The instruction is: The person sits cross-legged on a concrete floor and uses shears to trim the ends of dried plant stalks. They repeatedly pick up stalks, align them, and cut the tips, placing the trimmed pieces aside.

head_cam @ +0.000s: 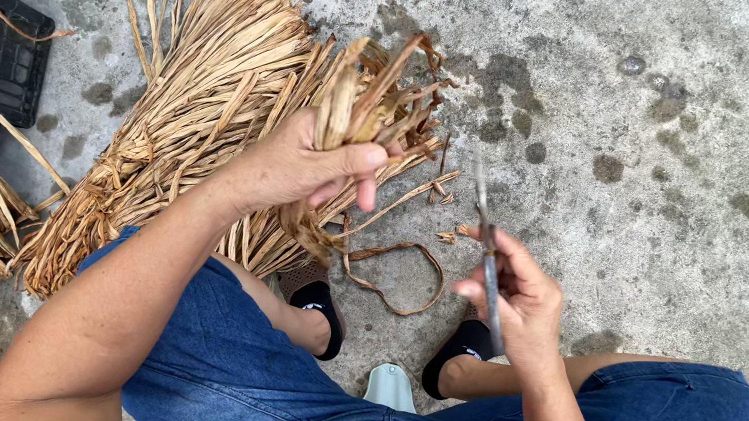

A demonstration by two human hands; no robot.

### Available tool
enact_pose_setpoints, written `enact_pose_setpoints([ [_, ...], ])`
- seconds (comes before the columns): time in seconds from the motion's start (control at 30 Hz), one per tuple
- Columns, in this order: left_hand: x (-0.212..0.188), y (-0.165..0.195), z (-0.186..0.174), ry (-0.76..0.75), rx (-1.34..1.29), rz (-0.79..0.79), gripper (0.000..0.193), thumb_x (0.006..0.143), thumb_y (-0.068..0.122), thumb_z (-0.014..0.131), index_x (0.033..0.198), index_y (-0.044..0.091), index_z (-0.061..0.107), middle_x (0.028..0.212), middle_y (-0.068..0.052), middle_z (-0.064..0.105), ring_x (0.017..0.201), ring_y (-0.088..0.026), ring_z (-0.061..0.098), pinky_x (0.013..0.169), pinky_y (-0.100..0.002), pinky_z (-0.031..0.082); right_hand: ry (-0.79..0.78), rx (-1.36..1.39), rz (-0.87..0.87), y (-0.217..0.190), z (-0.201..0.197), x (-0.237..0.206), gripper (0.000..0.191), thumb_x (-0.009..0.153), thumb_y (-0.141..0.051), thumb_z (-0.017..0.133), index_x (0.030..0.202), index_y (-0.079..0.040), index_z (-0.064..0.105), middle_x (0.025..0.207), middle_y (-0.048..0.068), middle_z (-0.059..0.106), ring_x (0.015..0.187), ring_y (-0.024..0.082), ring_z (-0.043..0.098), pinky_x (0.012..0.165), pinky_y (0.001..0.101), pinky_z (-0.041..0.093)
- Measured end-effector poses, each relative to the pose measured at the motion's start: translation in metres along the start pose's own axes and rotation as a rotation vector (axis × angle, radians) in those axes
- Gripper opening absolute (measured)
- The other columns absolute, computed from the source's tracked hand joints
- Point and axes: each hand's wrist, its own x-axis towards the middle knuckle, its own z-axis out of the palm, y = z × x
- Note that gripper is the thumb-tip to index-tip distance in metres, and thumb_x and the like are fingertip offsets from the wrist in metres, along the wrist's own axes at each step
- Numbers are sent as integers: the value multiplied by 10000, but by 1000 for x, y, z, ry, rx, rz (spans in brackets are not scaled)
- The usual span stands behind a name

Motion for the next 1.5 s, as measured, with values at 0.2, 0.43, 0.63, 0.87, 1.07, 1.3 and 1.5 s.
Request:
enact_pose_setpoints([
  [0.2, -18, 13, -18, 26, -33, 29, 476, 1044, 414, 549, 1192, 2, 736, 604, -33, 654, 382, -30, 428, 364, -187, 336, -95, 131, 25, -3, -3, 6, 676, 868, -426, 791, 1389, -40, 598, 917, -21, 592, 800, 59, 522, 701, 206, 422],
  [0.43, -32, 16, -24, -2, -132, 39, 442, 928, 359, 636, 1246, 53, 637, 920, -45, 781, 451, -47, 550, 352, -179, 356, -312, 191, 53, -14, 11, 7, 765, 840, -471, 799, 1418, -34, 557, 1086, 27, 633, 838, 95, 554, 780, 243, 483],
  [0.63, -30, 5, -21, -244, -130, -40, 423, 1057, 339, 660, 1235, -39, 727, 915, -108, 745, 553, -70, 562, 467, -222, 413, -337, 191, 61, -19, 16, 7, 771, 846, -451, 801, 1434, -26, 540, 1087, 29, 634, 874, 95, 554, 811, 236, 490],
  [0.87, -30, 6, -17, -221, 53, -208, 412, 1009, 400, 649, 1135, 42, 809, 611, -66, 589, 447, -61, 489, 391, -215, 327, -258, 115, 19, -13, 15, 2, 729, 816, -399, 844, 1398, -36, 595, 974, 2, 606, 860, 63, 571, 779, 224, 502],
  [1.07, -28, 6, -14, -226, 13, -100, 401, 965, 412, 658, 1106, 44, 730, 813, 49, 748, 472, -44, 522, 390, -217, 379, -224, 9, -25, 1, 17, -1, 658, 767, -277, 884, 1340, -44, 660, 787, -41, 552, 704, 36, 493, 624, 194, 431],
  [1.3, -30, 0, -25, -249, -2, -36, 658, 1028, 614, 501, 1156, 42, 800, 598, 3, 584, 449, -30, 457, 398, -191, 330, -130, 221, 110, 3, 19, -2, 603, 780, -265, 849, 1283, 4, 651, 706, -6, 623, 490, 48, 476, 433, 211, 369],
  [1.5, -32, 4, -25, -177, 14, -3, 675, 1007, 623, 474, 1152, 25, 751, 820, 41, 753, 472, -46, 493, 369, -216, 328, -204, 293, 115, -11, 17, 3, 740, 837, -556, 773, 1315, -10, 629, 745, -37, 588, 590, 38, 523, 520, 198, 413],
])
